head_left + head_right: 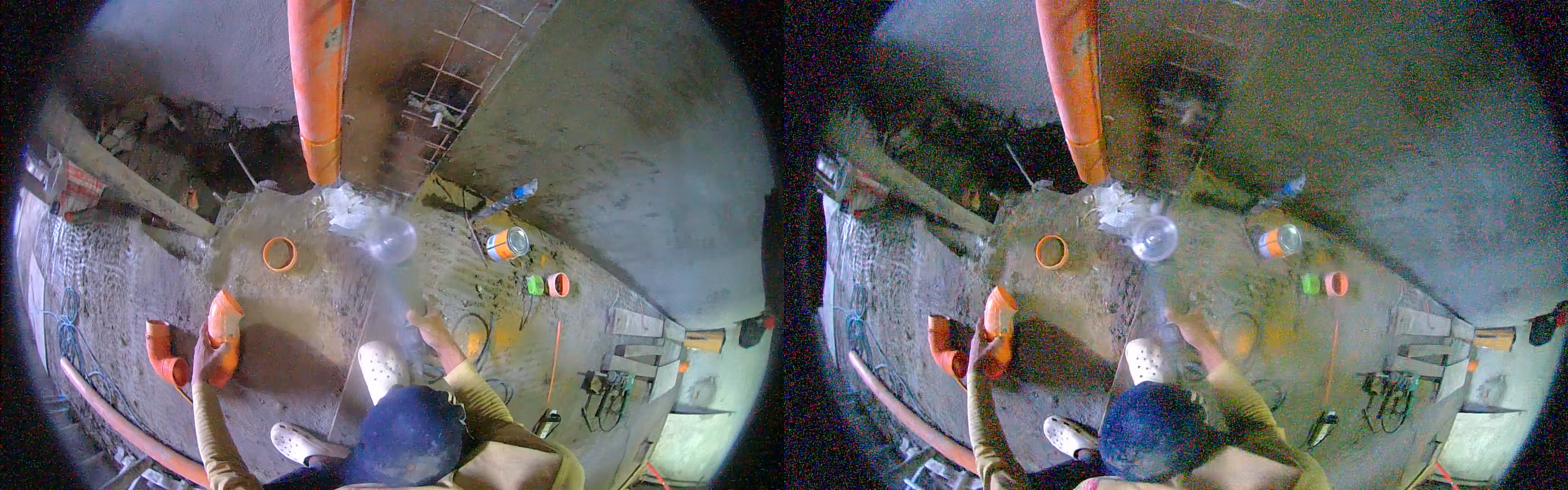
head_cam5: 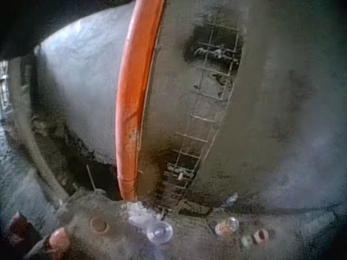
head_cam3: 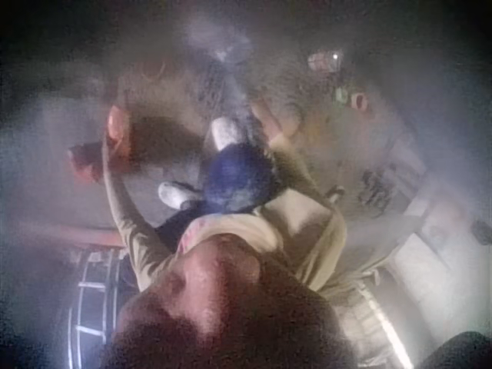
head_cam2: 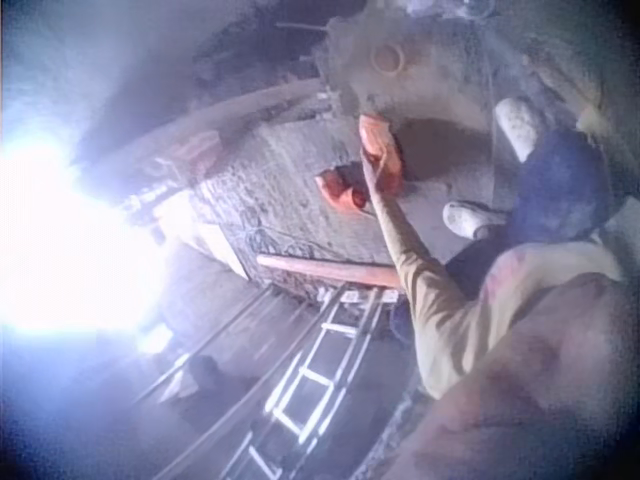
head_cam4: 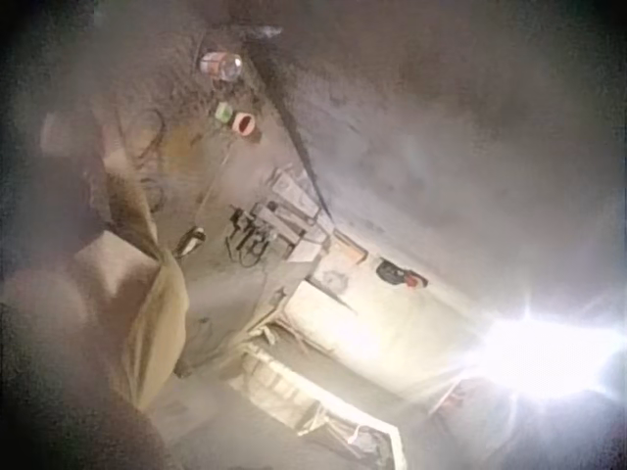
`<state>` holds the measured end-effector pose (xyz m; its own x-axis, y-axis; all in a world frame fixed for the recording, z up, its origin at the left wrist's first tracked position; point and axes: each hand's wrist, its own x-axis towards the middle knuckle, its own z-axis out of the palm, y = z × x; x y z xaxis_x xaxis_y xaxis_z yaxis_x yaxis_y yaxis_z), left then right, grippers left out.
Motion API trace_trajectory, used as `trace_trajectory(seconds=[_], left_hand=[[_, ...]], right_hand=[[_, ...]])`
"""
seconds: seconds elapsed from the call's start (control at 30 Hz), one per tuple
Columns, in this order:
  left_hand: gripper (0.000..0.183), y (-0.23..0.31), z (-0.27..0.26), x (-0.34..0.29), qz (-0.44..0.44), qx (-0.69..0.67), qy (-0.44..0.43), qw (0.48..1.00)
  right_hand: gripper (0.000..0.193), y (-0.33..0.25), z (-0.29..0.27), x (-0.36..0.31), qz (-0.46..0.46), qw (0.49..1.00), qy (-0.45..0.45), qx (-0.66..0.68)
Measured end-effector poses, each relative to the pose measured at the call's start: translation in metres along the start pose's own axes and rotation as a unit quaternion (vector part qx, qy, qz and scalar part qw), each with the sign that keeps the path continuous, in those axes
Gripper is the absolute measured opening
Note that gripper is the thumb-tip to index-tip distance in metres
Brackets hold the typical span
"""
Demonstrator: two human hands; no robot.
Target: The person assembles orange PVC plumbing pipes by applying glue to the ends of elbow fittings and joining them together. They use a power drill to smooth or deburr the pipe edges, then connect the pieces into a curved assembly on the floor.
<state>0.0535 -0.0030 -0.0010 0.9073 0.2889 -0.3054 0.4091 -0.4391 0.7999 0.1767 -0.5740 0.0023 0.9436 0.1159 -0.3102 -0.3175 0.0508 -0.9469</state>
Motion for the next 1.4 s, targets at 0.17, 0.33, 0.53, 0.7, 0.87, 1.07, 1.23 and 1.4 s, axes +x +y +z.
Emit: trace_trajectory(seconds=[0.17, 0.33, 0.53, 0.7, 0.87, 1.07, 1.23, 1.4], left_hand=[[0.090, 0.056, -0.008, -0.009, -0.080, 0.192, -0.003, 0.978], [0.079, 0.095, 0.009, -0.009, -0.087, 0.281, 0.047, 0.955], [0.064, 0.069, 0.009, -0.013, -0.058, -0.142, -0.014, 0.988], [0.064, 0.066, 0.004, 0.014, -0.053, -0.172, -0.108, 0.978], [0.062, 0.090, 0.003, 0.012, -0.060, -0.185, -0.125, 0.973], [0.062, 0.106, 0.009, 0.017, -0.085, -0.175, -0.124, 0.973], [0.063, 0.120, 0.015, 0.014, -0.109, -0.255, -0.187, 0.943], [0.064, 0.106, 0.022, 0.027, -0.052, -0.186, -0.186, 0.963]], right_hand=[[0.056, 0.005, -0.027, -0.005, 0.108, 0.993, 0.040, 0.018], [0.049, -0.038, -0.047, -0.021, 0.168, 0.974, 0.072, 0.134], [0.070, -0.065, -0.045, -0.042, 0.202, 0.937, 0.088, 0.273], [0.084, -0.030, -0.099, -0.003, 0.168, 0.960, 0.076, 0.211], [0.083, -0.011, -0.124, -0.009, 0.190, 0.954, -0.014, 0.232], [0.071, -0.043, -0.115, -0.021, 0.190, 0.973, 0.084, 0.097], [0.048, -0.054, -0.135, -0.016, 0.253, 0.962, 0.061, -0.084], [0.074, -0.045, -0.154, 0.001, 0.101, 0.844, 0.100, -0.517]])
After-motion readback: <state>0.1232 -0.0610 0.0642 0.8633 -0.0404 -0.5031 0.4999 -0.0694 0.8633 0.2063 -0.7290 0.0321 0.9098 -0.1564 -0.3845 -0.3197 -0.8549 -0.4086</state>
